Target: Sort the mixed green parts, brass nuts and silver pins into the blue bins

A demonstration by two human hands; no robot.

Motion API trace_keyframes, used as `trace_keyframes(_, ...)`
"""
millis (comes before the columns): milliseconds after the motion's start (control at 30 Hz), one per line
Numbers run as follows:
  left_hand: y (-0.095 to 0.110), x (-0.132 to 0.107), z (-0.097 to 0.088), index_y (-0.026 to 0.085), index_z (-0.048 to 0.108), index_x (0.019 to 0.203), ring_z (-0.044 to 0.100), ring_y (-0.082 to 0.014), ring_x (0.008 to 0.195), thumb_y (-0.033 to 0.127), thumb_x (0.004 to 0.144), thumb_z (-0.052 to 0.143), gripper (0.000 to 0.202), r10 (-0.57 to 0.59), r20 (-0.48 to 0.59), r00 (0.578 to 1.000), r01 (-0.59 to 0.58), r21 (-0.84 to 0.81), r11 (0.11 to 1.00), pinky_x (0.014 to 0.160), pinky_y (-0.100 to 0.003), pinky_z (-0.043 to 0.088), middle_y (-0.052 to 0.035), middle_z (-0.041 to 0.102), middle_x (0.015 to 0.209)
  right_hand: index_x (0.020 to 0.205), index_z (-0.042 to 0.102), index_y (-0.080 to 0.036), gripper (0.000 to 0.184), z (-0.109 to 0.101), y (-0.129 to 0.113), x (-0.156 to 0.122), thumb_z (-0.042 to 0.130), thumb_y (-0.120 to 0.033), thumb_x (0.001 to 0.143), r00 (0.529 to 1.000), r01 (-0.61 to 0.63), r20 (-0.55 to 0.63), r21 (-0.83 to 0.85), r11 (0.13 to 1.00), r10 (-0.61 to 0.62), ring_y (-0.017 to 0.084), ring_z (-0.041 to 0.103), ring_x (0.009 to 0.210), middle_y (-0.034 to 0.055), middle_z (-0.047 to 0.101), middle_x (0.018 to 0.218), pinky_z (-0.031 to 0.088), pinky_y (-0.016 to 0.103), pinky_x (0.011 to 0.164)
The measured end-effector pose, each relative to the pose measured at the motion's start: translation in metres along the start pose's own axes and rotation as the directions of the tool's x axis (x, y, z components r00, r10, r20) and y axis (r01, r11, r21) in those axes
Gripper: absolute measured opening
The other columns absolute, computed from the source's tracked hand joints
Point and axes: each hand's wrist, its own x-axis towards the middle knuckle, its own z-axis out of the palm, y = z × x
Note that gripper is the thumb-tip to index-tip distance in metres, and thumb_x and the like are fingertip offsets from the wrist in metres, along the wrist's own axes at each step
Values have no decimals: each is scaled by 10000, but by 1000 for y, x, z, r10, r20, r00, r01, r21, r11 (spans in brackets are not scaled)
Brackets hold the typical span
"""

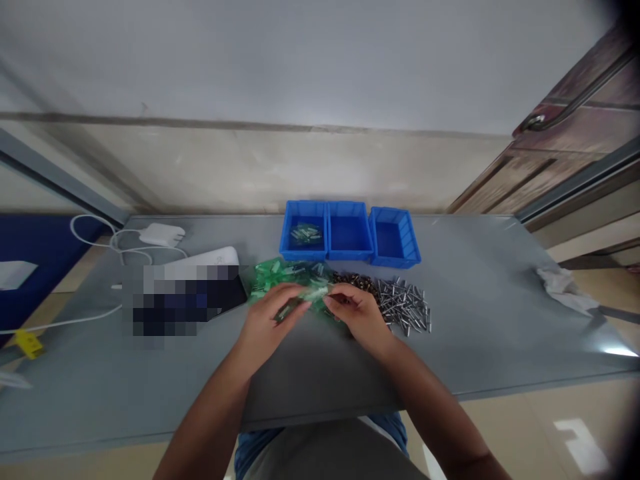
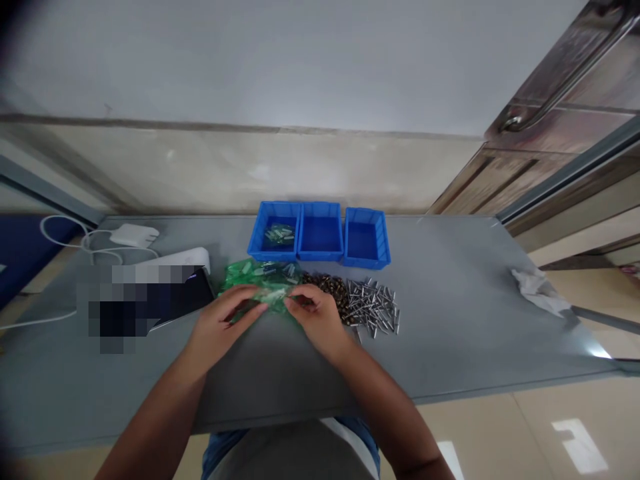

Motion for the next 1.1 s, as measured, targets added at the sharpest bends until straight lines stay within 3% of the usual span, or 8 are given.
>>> trace_keyframes(133,-3,1,2,202,468,1122,589,-148,753,258,787,550,350,-209,-20,978,192,-318,929,619,-284,538,-58,562,953,934,614,-228,211,3,-8,-7,576,-263,730,996,93,-16,12,996,-93,148,561,751,30,619,842,450,271,638)
trace_keyframes(267,-1,3,1,229,439,1161,565,-120,699,263,778,559,403,-238,41,970,231,-442,867,583,-279,537,-84,482,1076,1276,366,-299,567,7,-11,-12,520,-160,748,974,215,-40,-131,968,-221,140,539,740,34,585,924,461,281,653)
trace_keyframes(467,1,2,-2,238,453,1133,551,-122,711,251,810,510,328,-139,147,979,194,-477,857,606,-277,528,-71,468,1032,946,643,-296,287,7,-7,-9,490,-144,756,948,292,-61,-235,927,-314,174,524,929,34,556,1024,436,298,758)
trace_keyframes(700,-2,2,-5,211,520,1017,512,-124,761,210,800,533,217,-62,55,997,72,-200,977,700,-278,479,-46,490,951,697,614,-182,190,5,-13,-8,522,-327,776,999,-11,32,16,1000,11,106,471,519,-4,578,600,378,243,505)
trace_keyframes(800,-3,3,-7,208,526,975,523,-119,736,210,820,501,157,-63,18,998,64,-103,993,664,-262,472,-40,505,933,802,609,-197,162,4,-22,-14,526,-334,775,983,72,-167,-41,997,-78,125,509,567,9,601,666,402,261,543)
trace_keyframes(933,-4,3,-8,199,535,951,536,-132,759,224,837,471,133,-73,27,997,74,-42,996,648,-254,469,-44,523,913,1001,553,-229,255,4,-49,-11,531,-339,773,828,192,-473,-265,945,-301,154,552,642,30,603,753,432,295,618)
trace_keyframes(1000,-5,2,-8,195,540,944,539,-131,745,228,844,456,135,-72,41,997,72,-6,997,623,-244,466,-45,530,909,1061,520,-217,313,6,-63,3,500,-365,786,809,185,-469,-371,910,-355,157,552,638,38,594,742,435,301,623)
trace_keyframes(1100,-8,0,-6,197,547,964,539,-137,753,226,843,453,156,-19,76,997,12,92,996,658,-268,471,-49,533,930,1181,424,-168,462,11,-72,34,476,-399,785,865,200,-335,-452,870,-373,163,545,658,63,593,802,442,319,635)
